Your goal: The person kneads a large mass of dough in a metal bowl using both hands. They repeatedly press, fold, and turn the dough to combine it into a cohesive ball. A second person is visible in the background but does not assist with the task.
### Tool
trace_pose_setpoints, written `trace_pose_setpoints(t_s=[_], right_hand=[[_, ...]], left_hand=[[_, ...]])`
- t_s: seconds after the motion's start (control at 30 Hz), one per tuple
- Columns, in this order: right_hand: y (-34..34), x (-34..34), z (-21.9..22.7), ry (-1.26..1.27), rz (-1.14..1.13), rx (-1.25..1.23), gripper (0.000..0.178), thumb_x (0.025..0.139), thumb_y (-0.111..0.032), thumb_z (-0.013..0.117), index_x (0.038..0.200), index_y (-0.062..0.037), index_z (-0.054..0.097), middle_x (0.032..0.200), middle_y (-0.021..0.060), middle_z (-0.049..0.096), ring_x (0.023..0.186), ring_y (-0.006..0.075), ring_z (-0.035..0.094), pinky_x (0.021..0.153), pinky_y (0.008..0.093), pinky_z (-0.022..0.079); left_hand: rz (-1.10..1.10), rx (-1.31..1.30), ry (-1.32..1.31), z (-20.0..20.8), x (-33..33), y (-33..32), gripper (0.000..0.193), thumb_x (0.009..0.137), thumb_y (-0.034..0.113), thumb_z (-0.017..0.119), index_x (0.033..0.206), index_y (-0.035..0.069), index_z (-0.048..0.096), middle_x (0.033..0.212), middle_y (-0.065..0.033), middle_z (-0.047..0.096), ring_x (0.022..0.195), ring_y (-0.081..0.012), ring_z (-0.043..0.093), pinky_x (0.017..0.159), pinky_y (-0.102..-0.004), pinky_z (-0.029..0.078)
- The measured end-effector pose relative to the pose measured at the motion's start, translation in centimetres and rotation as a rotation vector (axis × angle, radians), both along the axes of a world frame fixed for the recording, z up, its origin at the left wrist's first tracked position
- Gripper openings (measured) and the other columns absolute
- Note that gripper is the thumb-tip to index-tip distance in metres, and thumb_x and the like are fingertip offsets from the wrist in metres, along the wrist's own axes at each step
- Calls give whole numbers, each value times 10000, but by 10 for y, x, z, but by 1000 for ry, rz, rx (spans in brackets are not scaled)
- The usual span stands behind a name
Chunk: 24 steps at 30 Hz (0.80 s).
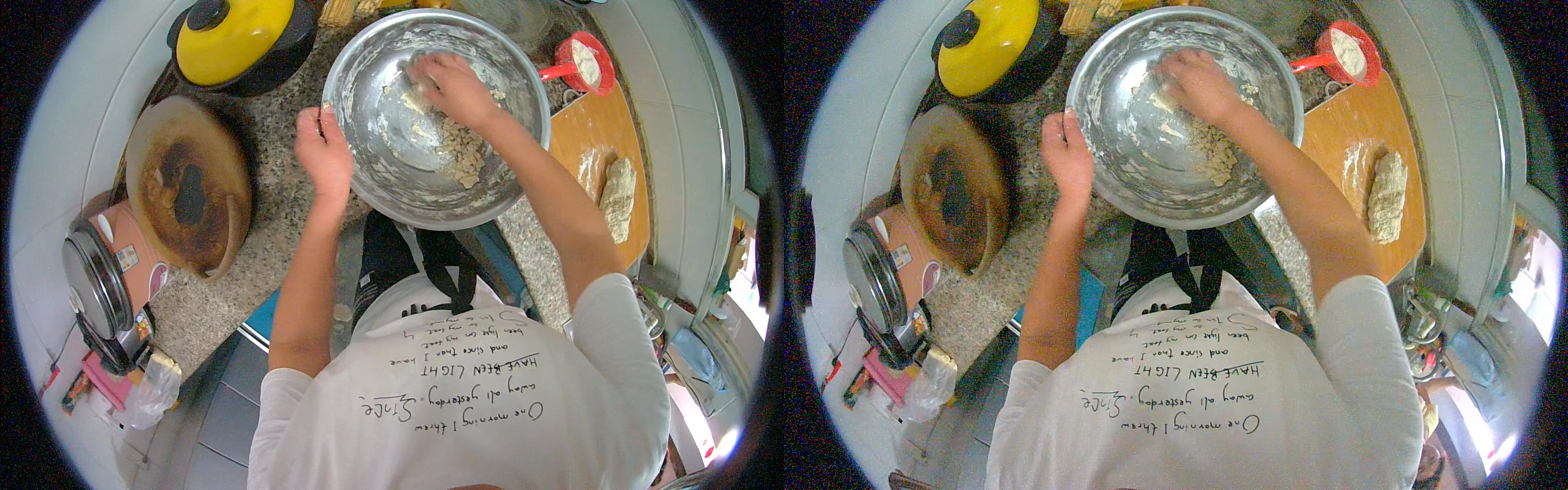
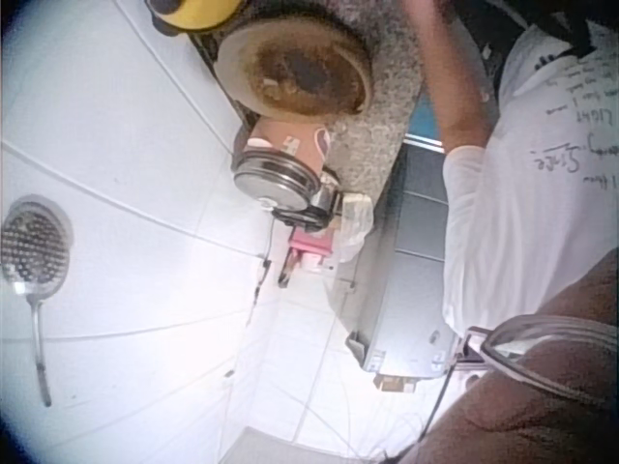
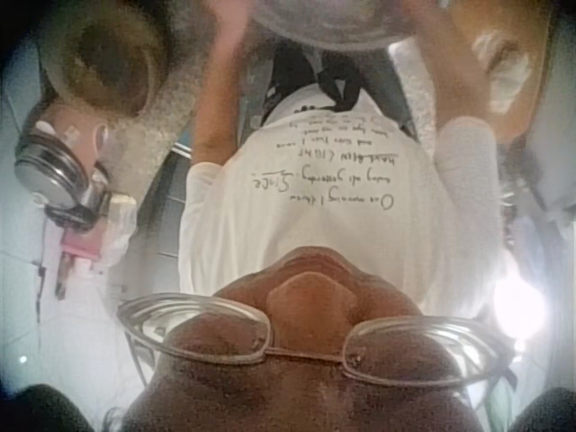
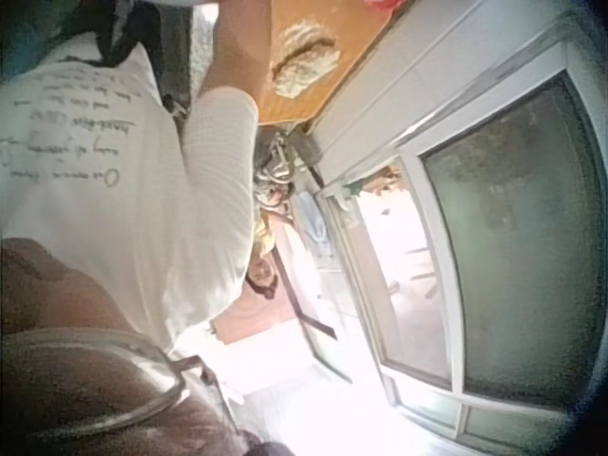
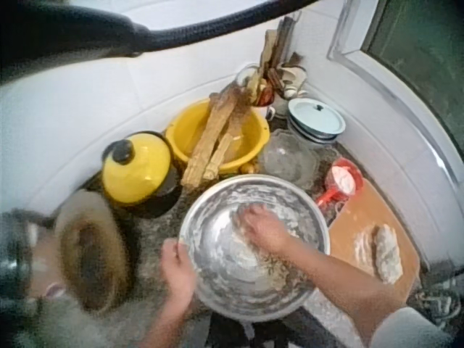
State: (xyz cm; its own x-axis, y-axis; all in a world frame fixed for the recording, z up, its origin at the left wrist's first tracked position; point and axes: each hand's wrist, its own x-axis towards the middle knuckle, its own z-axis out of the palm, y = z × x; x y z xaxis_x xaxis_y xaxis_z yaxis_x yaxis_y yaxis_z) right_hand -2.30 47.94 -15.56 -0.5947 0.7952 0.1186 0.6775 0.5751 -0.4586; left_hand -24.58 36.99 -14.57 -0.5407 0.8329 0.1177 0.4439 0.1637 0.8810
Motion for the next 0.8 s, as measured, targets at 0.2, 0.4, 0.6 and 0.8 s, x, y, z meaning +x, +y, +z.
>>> trace_pose_setpoints(t_s=[0.2,0.4,0.6,0.8], right_hand=[[-52,-53,-29,154,175,-24,176,776,-96,660,951,-100,655,974,140,622,968,355,587,888,457,460],[-101,18,16,39,380,-607,212,809,-65,685,1012,-45,632,1100,137,586,1074,342,564,947,435,457],[-10,42,35,272,-163,108,364,822,22,613,1170,-83,628,1199,147,615,1136,358,554,994,434,435],[-35,-12,36,430,-114,117,269,796,-45,680,1060,-60,631,1135,162,612,1073,370,562,932,446,451]], left_hand=[[34,-5,-67,-4,-5,1,201,947,193,621,903,1,584,775,-110,630,687,-204,584,677,-346,480],[-56,44,-4,13,6,-4,193,883,168,705,900,15,590,764,-98,627,681,-196,588,667,-332,481],[-133,163,-22,64,39,7,166,877,155,702,897,27,598,750,-106,613,656,-208,590,641,-350,481],[-208,160,197,109,65,23,163,875,166,697,911,33,610,763,-114,606,653,-252,590,641,-371,476]])
